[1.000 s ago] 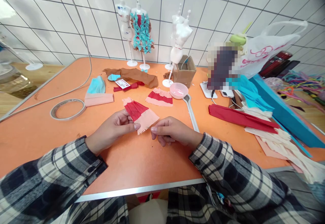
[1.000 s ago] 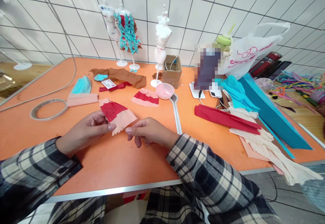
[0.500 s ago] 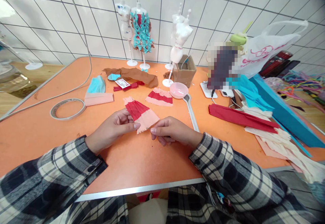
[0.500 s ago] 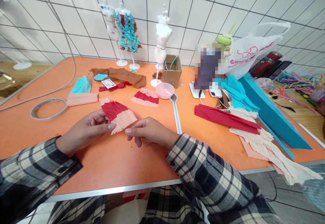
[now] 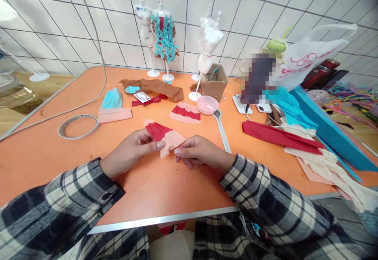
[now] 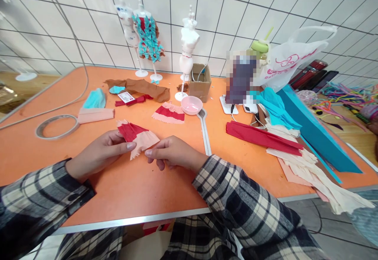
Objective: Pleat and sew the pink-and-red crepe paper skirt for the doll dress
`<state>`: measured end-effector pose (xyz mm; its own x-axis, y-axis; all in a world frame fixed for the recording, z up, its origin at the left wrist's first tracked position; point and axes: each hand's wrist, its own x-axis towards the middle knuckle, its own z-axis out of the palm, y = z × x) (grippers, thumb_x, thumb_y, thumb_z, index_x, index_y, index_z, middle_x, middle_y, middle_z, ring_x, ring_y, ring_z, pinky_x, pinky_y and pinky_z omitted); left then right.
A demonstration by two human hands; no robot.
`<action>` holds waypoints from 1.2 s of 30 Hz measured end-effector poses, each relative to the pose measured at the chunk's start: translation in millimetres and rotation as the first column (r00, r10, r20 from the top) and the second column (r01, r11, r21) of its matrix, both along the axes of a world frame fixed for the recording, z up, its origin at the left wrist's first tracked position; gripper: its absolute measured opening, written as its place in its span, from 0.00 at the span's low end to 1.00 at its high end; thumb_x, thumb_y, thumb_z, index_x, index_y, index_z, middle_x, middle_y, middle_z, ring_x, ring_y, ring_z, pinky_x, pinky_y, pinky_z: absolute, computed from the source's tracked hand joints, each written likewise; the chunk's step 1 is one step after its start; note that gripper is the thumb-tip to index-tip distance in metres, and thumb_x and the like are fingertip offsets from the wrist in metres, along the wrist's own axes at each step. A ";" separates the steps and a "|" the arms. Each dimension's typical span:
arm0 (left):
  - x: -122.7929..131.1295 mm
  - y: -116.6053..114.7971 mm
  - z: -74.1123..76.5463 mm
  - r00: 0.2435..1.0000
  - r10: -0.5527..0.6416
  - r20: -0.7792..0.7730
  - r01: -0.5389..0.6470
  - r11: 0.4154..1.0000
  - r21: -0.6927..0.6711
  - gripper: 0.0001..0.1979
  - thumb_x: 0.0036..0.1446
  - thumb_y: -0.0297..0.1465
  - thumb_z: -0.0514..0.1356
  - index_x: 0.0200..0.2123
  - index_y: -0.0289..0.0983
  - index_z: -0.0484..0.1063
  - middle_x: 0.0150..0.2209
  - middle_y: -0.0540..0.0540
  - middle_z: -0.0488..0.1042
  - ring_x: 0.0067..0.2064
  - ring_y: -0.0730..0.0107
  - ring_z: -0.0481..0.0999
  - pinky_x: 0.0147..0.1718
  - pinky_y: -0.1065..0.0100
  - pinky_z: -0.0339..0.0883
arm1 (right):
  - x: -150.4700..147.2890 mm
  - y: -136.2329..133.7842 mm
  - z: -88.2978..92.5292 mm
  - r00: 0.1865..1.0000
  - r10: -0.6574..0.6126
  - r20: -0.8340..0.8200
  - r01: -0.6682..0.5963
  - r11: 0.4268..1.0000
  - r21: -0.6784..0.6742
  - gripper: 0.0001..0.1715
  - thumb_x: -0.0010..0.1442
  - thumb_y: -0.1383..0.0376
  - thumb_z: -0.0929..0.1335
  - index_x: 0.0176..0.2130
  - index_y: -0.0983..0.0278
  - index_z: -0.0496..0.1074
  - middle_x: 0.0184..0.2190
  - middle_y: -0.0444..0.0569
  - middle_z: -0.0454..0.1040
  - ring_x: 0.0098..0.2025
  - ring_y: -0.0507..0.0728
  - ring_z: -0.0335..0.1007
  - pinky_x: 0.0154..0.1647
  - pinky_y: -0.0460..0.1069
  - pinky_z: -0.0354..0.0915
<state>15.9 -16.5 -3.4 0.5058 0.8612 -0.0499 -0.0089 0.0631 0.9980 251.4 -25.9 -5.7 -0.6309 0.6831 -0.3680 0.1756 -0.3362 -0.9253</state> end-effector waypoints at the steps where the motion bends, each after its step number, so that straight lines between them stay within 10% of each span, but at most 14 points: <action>1: 0.3 0.4 -0.8 1.000 0.002 -0.012 -0.002 1.000 0.001 0.13 0.53 0.36 0.72 0.39 0.36 0.83 0.41 0.41 0.84 0.46 0.54 0.80 0.51 0.58 0.71 | -0.3 0.0 0.3 1.000 0.001 0.001 -0.001 1.000 -0.001 0.25 0.57 0.47 0.74 0.31 0.68 0.76 0.16 0.41 0.69 0.15 0.45 0.56 0.16 0.43 0.47; 36: 8.0 -6.3 3.8 0.989 0.137 0.052 -0.134 0.989 -0.059 0.15 0.50 0.33 0.74 0.37 0.35 0.74 0.31 0.50 0.76 0.34 0.70 0.73 0.37 0.69 0.68 | -5.8 -4.2 7.6 0.997 -0.063 0.050 0.055 0.988 0.147 0.23 0.60 0.48 0.71 0.32 0.67 0.75 0.19 0.43 0.73 0.19 0.47 0.62 0.20 0.43 0.55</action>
<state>23.9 -22.8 0.4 0.3883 0.9185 -0.0739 -0.0769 0.1122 0.9907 245.6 -30.2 1.9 -0.5698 0.7672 -0.2944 0.2103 -0.2101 -0.9548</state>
